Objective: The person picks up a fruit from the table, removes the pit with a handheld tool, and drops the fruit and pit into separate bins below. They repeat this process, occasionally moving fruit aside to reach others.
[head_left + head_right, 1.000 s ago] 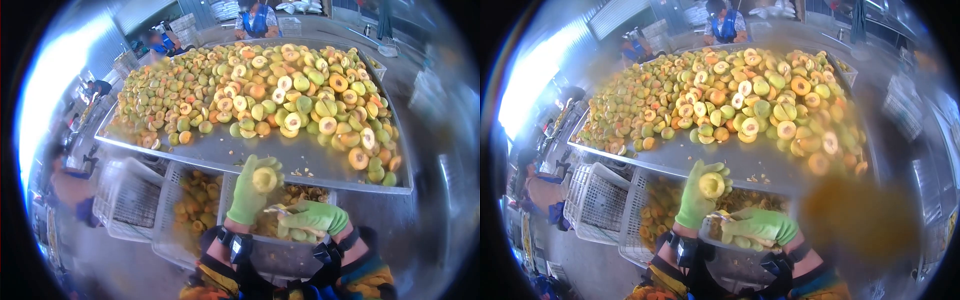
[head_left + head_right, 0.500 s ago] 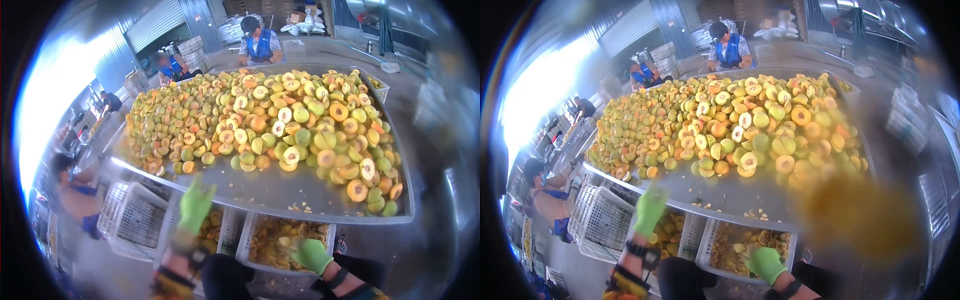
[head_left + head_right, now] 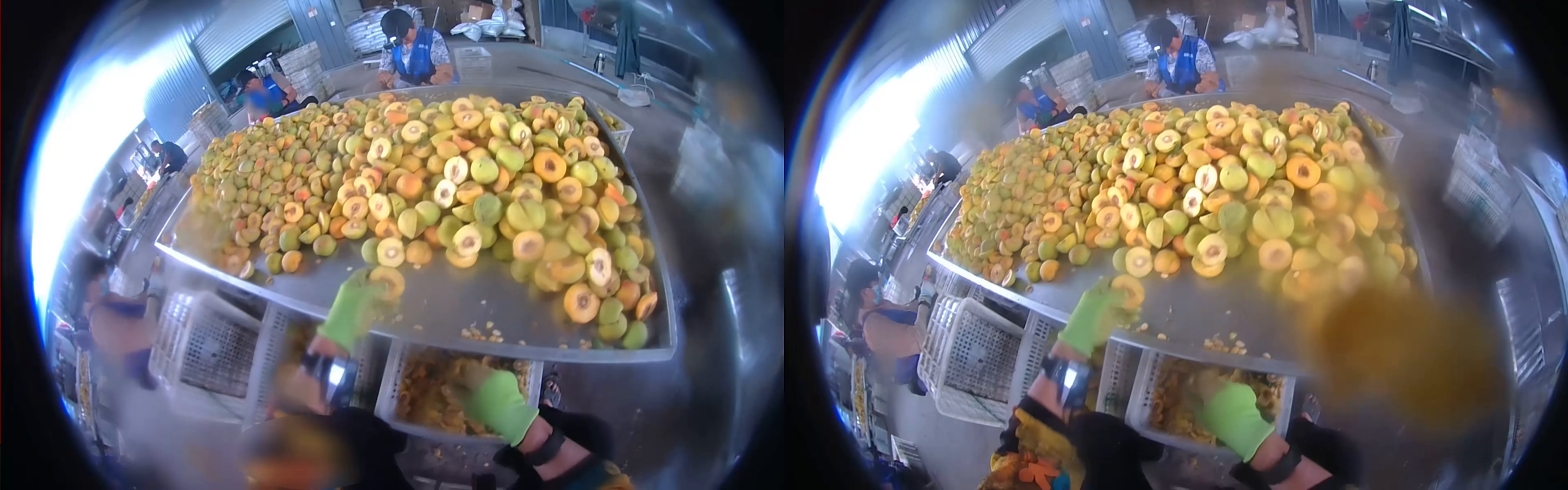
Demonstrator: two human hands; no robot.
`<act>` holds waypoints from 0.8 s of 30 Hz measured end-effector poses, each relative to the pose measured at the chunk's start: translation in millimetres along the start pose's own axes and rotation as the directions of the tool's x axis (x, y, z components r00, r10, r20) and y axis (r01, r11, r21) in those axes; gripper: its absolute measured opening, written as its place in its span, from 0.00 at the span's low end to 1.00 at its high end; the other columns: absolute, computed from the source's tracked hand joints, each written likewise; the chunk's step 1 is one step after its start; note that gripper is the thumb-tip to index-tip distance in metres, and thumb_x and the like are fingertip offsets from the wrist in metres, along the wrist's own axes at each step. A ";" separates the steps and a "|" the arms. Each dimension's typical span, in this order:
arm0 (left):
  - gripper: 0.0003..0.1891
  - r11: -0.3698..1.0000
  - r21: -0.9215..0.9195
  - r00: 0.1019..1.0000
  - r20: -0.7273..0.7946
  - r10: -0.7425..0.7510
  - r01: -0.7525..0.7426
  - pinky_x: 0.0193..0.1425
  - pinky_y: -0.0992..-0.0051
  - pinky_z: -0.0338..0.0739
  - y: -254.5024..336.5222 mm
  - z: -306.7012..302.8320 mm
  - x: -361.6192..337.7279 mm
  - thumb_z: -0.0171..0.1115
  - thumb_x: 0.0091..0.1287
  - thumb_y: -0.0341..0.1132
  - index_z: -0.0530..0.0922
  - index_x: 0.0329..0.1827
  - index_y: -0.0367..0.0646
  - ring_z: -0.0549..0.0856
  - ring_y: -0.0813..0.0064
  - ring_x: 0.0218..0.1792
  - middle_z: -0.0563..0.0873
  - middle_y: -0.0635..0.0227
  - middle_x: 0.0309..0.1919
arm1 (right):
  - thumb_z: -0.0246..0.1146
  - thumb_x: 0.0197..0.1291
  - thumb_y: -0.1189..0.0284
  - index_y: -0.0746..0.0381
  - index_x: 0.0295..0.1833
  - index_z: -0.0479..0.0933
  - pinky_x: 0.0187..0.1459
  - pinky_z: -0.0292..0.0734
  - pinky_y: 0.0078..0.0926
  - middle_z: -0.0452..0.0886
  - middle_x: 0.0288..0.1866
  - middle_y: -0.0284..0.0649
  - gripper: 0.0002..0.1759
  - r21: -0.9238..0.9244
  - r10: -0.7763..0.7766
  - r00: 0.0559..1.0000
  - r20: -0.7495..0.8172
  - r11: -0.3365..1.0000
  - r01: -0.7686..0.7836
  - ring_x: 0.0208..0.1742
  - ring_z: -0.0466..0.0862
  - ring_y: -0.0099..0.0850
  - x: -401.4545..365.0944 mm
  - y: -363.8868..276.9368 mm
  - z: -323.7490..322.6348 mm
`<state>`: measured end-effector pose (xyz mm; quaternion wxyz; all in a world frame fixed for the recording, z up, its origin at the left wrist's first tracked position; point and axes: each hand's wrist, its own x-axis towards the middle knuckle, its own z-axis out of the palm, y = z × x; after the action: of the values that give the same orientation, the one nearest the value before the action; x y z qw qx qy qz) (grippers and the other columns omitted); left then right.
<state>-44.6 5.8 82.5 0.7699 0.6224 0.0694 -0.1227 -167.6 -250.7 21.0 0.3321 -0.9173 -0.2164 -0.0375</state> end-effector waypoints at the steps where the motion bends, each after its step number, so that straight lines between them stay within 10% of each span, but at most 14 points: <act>1: 0.21 1.000 0.000 1.000 -0.012 -0.005 0.005 0.38 0.68 0.84 -0.3 8.8 -23.9 0.63 0.65 0.28 0.73 0.61 0.38 0.87 0.66 0.34 0.85 0.62 0.43 | 0.63 0.62 0.62 0.54 0.38 0.79 0.26 0.71 0.36 0.79 0.30 0.38 0.08 0.008 -0.004 1.000 0.010 1.000 0.004 0.27 0.80 0.37 7.1 -14.9 -8.1; 4: 0.19 0.926 -0.377 0.997 0.058 0.053 -0.027 0.48 0.65 0.83 -11.1 41.8 -87.5 0.60 0.68 0.29 0.74 0.61 0.37 0.87 0.63 0.41 0.85 0.61 0.45 | 0.63 0.65 0.64 0.57 0.40 0.78 0.26 0.71 0.34 0.78 0.28 0.42 0.08 0.392 0.005 0.992 -0.126 0.919 0.045 0.27 0.80 0.36 18.5 -50.5 -23.2; 6: 0.17 0.803 -0.596 0.999 0.041 -0.002 0.026 0.54 0.66 0.81 -14.0 60.0 -110.4 0.58 0.71 0.33 0.74 0.59 0.35 0.84 0.63 0.48 0.84 0.59 0.46 | 0.64 0.66 0.66 0.61 0.41 0.76 0.25 0.72 0.33 0.77 0.25 0.44 0.09 -0.030 -0.182 0.968 -0.175 0.983 0.180 0.24 0.80 0.37 18.3 -61.1 -22.3; 7: 0.16 0.947 -0.307 0.983 0.123 0.139 -0.096 0.55 0.68 0.78 -20.8 60.5 -113.1 0.56 0.73 0.37 0.75 0.56 0.33 0.82 0.63 0.50 0.83 0.59 0.45 | 0.65 0.65 0.67 0.64 0.43 0.75 0.23 0.71 0.31 0.76 0.22 0.45 0.11 0.055 -0.056 0.987 -0.151 0.996 0.065 0.20 0.79 0.37 20.0 -69.6 -23.4; 10: 0.16 0.925 -0.230 0.945 0.058 0.323 -0.302 0.53 0.69 0.77 -42.1 60.1 -97.1 0.55 0.73 0.38 0.76 0.54 0.33 0.81 0.65 0.49 0.83 0.60 0.43 | 0.65 0.66 0.69 0.68 0.45 0.75 0.21 0.70 0.32 0.76 0.20 0.46 0.13 0.125 -0.009 0.989 -0.145 0.992 0.028 0.19 0.79 0.38 20.7 -79.1 -25.6; 17: 0.19 0.801 -0.552 0.973 -0.109 0.204 -0.230 0.54 0.71 0.76 -23.7 89.3 -112.2 0.56 0.70 0.40 0.74 0.55 0.33 0.81 0.68 0.47 0.82 0.61 0.45 | 0.64 0.66 0.67 0.65 0.37 0.73 0.20 0.71 0.36 0.74 0.20 0.44 0.12 0.236 -0.001 0.968 -0.251 0.970 0.063 0.19 0.78 0.41 28.2 -81.6 -18.2; 24: 0.18 0.890 -0.248 0.916 -0.227 0.331 -0.383 0.47 0.71 0.78 -38.8 87.8 -105.2 0.57 0.71 0.36 0.73 0.59 0.34 0.81 0.71 0.43 0.80 0.62 0.42 | 0.58 0.69 0.72 0.66 0.51 0.76 0.29 0.70 0.27 0.79 0.33 0.42 0.10 0.351 -0.005 0.998 -0.064 0.936 0.028 0.33 0.80 0.33 27.0 -80.8 -3.1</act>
<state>-160.4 -76.6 92.2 0.8520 0.5144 0.0393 0.0892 -177.1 -187.2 77.1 0.4972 -0.8396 -0.2169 -0.0295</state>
